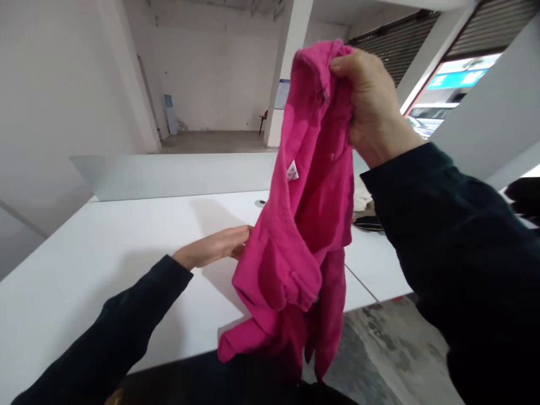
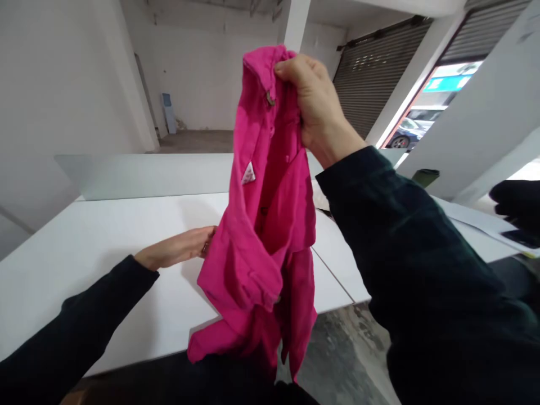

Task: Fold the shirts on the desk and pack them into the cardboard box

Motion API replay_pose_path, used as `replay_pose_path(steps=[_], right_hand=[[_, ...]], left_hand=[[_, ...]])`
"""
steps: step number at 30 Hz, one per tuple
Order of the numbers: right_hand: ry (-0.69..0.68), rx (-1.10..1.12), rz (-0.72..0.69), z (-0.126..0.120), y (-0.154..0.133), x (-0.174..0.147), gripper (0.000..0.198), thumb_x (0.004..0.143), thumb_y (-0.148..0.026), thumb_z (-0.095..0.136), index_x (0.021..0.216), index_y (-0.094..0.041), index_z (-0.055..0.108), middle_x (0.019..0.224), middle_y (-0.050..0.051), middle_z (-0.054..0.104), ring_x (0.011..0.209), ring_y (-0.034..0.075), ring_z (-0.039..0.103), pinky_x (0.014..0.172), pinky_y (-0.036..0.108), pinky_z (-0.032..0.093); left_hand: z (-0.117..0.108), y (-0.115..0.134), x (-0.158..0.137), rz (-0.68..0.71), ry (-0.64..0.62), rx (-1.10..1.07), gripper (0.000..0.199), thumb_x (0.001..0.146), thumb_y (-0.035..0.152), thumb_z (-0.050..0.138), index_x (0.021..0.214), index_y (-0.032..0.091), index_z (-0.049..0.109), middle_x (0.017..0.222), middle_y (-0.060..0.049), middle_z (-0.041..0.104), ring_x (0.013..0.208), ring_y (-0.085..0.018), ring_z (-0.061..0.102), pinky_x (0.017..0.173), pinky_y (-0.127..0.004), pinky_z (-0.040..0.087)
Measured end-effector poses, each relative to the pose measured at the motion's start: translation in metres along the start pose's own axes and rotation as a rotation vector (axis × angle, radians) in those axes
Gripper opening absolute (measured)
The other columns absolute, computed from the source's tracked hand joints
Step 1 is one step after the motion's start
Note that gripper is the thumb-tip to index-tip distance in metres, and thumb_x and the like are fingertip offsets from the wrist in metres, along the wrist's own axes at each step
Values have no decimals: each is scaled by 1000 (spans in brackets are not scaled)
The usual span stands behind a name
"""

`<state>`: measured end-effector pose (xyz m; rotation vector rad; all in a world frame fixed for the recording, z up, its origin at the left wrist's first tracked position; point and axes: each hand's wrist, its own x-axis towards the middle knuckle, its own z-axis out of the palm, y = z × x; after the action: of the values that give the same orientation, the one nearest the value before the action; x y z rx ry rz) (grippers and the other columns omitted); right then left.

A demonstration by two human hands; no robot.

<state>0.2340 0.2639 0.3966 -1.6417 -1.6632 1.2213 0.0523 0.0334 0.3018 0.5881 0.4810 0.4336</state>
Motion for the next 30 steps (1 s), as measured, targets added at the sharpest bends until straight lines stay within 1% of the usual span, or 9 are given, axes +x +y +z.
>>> replay_pose_path(steps=[3,5,7,10,14,19,24,27,30], right_hand=[[111,81,-115,-9,-1,0,28,72,-20,57,60,-26,31,65,1,41,61,15,44,65,30,50],[81,113,-149,-11,-5,-3,28,74,-14,54,57,-25,35,64,0,39,57,12,40,60,28,48],[46,124,-161,-12,-10,-7,27,77,-11,52,57,-24,39,64,-1,38,55,11,39,58,26,46],[39,80,-136,-11,-17,-12,29,81,-10,49,57,-24,40,63,-1,40,55,10,39,56,22,45],[30,30,-125,-14,-23,-17,31,83,-8,47,57,-24,43,63,-1,41,54,10,37,52,18,43],[-16,40,-169,-16,-22,-18,33,84,-5,45,56,-23,42,63,-1,30,51,10,27,47,19,36],[-87,-177,-164,-23,-16,-18,31,87,-15,49,59,-24,38,60,-2,27,50,11,21,45,25,28],[-123,-327,-165,-35,-11,-19,32,87,-21,53,60,-23,37,58,-2,28,50,11,22,46,27,25],[-124,-458,-182,-47,-9,-21,32,87,-15,50,59,-22,37,59,-2,31,50,9,23,47,29,23]], left_hand=[[14,-19,-12,57,148,184,77,82,38,66,145,34,22,150,-15,31,119,-22,54,96,-41,49],[28,-27,-14,169,317,364,79,79,32,69,142,36,20,152,-14,21,129,-24,45,100,-43,47],[42,-34,-11,261,412,586,65,81,28,67,134,33,30,149,-13,21,136,-26,35,105,-45,44],[56,-44,-2,336,527,925,46,87,19,58,128,28,40,144,-14,25,135,-28,37,105,-46,45],[59,-63,11,352,760,1302,48,91,19,51,136,21,37,133,-19,38,123,-32,49,90,-45,55],[51,-80,25,246,664,1451,41,95,15,37,136,13,38,113,-15,53,93,-23,65,72,-35,60],[39,-78,25,145,609,1482,35,94,8,33,123,14,50,97,-9,56,78,-19,64,67,-33,58],[27,-72,12,145,640,1479,25,95,11,34,107,16,56,92,-6,55,75,-16,62,69,-30,56],[16,-60,-8,227,708,1342,20,97,17,35,95,18,55,90,-4,54,78,-16,60,72,-29,54]])
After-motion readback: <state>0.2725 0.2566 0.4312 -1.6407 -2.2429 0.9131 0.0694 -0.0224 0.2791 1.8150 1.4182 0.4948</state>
